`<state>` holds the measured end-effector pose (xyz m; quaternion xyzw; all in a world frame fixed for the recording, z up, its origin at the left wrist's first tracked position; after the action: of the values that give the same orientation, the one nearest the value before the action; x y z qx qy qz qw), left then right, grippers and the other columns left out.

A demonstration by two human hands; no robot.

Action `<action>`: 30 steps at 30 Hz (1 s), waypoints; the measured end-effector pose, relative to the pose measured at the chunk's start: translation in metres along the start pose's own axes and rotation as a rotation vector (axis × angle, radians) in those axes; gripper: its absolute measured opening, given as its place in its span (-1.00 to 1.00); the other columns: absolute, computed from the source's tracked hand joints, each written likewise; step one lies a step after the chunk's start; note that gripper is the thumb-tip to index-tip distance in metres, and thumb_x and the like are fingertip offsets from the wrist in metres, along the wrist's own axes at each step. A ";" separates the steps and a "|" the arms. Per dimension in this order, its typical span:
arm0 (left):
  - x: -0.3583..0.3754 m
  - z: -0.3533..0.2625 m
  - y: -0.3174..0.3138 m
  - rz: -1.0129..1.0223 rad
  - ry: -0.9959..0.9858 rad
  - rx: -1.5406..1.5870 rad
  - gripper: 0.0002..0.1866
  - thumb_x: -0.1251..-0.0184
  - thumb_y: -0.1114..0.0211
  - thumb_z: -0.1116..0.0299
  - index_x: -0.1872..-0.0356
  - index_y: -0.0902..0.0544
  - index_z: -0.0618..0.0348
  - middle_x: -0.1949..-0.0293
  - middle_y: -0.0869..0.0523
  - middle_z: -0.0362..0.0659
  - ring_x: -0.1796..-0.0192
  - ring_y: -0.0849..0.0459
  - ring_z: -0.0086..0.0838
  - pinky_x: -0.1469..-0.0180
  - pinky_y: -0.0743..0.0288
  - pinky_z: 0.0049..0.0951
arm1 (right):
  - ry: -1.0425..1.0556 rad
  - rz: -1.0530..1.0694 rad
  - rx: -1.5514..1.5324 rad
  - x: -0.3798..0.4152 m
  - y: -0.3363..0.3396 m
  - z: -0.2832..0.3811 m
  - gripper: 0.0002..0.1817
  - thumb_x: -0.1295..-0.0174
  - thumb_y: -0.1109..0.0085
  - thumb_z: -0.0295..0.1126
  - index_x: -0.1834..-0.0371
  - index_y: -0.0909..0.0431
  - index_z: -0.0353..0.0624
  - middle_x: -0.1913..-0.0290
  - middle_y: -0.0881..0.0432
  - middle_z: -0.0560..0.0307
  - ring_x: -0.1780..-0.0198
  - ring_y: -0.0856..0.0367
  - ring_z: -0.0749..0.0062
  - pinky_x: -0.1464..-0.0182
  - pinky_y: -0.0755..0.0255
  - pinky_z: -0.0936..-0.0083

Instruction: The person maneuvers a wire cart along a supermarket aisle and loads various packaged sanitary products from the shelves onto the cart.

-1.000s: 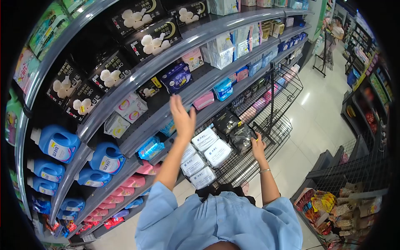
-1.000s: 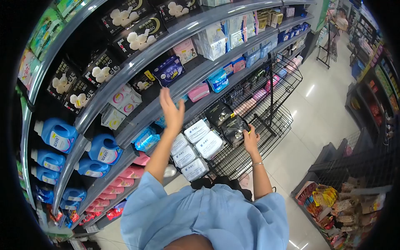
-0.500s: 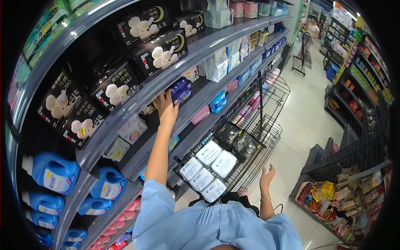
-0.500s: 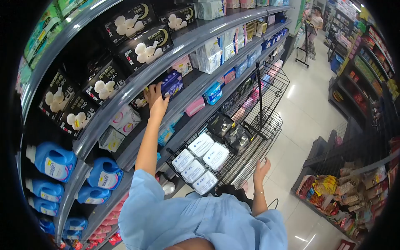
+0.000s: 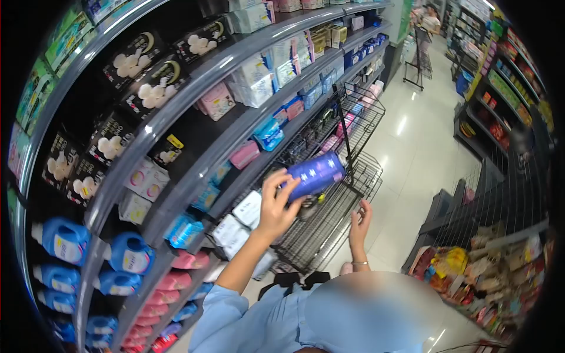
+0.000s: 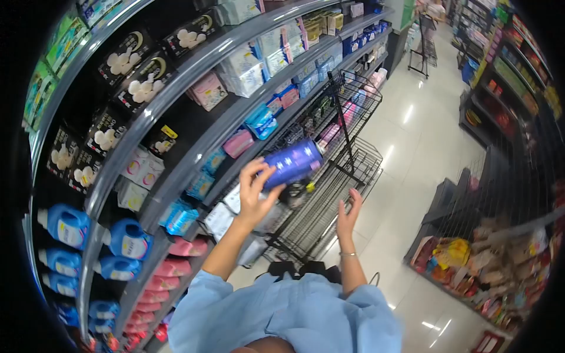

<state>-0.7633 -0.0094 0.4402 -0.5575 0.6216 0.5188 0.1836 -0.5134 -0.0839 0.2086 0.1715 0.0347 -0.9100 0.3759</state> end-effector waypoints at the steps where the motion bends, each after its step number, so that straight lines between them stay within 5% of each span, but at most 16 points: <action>1: 0.009 -0.012 -0.029 0.031 0.027 0.010 -0.45 0.25 -0.50 0.55 0.06 -0.58 0.18 0.06 -0.49 -0.02 -0.08 -0.48 -0.03 -0.10 -0.40 -0.14 | 0.040 0.056 -0.036 -0.021 0.010 0.009 -0.43 -0.15 -0.16 -0.38 -0.25 -0.25 -0.18 -0.25 -0.30 0.00 -0.27 -0.26 0.23 -0.27 -0.15 0.33; 6: 0.047 -0.069 -0.138 0.263 0.195 0.105 -0.49 0.17 -0.48 0.49 0.06 -0.58 0.17 0.02 -0.50 -0.04 -0.08 -0.49 -0.11 -0.14 -0.36 -0.19 | 0.093 0.381 -0.042 -0.056 0.071 0.048 -0.19 0.02 -0.32 -0.24 -0.32 -0.17 -0.21 -0.32 -0.24 -0.05 -0.36 -0.17 0.15 -0.38 -0.01 0.27; 11: 0.088 -0.097 -0.182 0.382 0.306 0.244 -0.49 0.11 -0.48 0.44 0.02 -0.57 0.16 0.01 -0.50 -0.04 -0.10 -0.49 -0.13 -0.14 -0.40 -0.20 | -0.025 0.658 -0.015 -0.049 0.111 0.039 -0.14 0.21 -0.49 -0.37 -0.27 -0.29 -0.20 -0.20 -0.41 -0.01 -0.24 -0.35 0.23 -0.30 -0.17 0.34; 14: 0.103 -0.107 -0.186 0.393 0.329 0.254 -0.50 0.10 -0.48 0.44 0.02 -0.58 0.16 0.00 -0.50 -0.05 -0.10 -0.49 -0.14 -0.14 -0.41 -0.21 | -0.121 0.779 -0.037 -0.045 0.115 0.032 -0.14 0.23 -0.51 -0.36 -0.26 -0.31 -0.18 -0.17 -0.42 0.01 -0.20 -0.39 0.25 -0.25 -0.25 0.36; 24: 0.127 -0.092 -0.131 0.197 0.518 0.160 -0.48 0.08 -0.45 0.44 -0.02 -0.54 0.15 -0.07 -0.46 -0.05 -0.16 -0.43 -0.12 -0.19 -0.34 -0.20 | 0.069 1.239 0.016 -0.034 0.023 0.067 -0.27 0.25 -0.55 -0.37 -0.09 -0.45 -0.19 -0.03 -0.52 0.01 -0.08 -0.50 0.26 -0.14 -0.37 0.40; 30: 0.141 -0.059 -0.102 -0.011 0.618 -0.023 -0.27 0.00 -0.45 0.34 -0.21 -0.32 0.32 -0.21 -0.32 0.06 -0.28 -0.32 -0.02 -0.26 -0.27 -0.21 | 0.193 1.247 0.084 -0.057 -0.033 0.095 -0.37 0.26 -0.56 -0.35 0.03 -0.51 -0.21 0.04 -0.57 0.06 0.01 -0.55 0.30 -0.07 -0.41 0.44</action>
<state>-0.6967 -0.1145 0.3050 -0.6941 0.6390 0.3310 -0.0177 -0.5260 -0.0403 0.3150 0.2555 -0.0738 -0.5011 0.8235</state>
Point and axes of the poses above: each hand's wrist, its own x-axis away from the middle knuckle, its own y-axis out of the back of the hand, z = x × y, the point moved 10 cm from there along -x, towards the middle knuckle
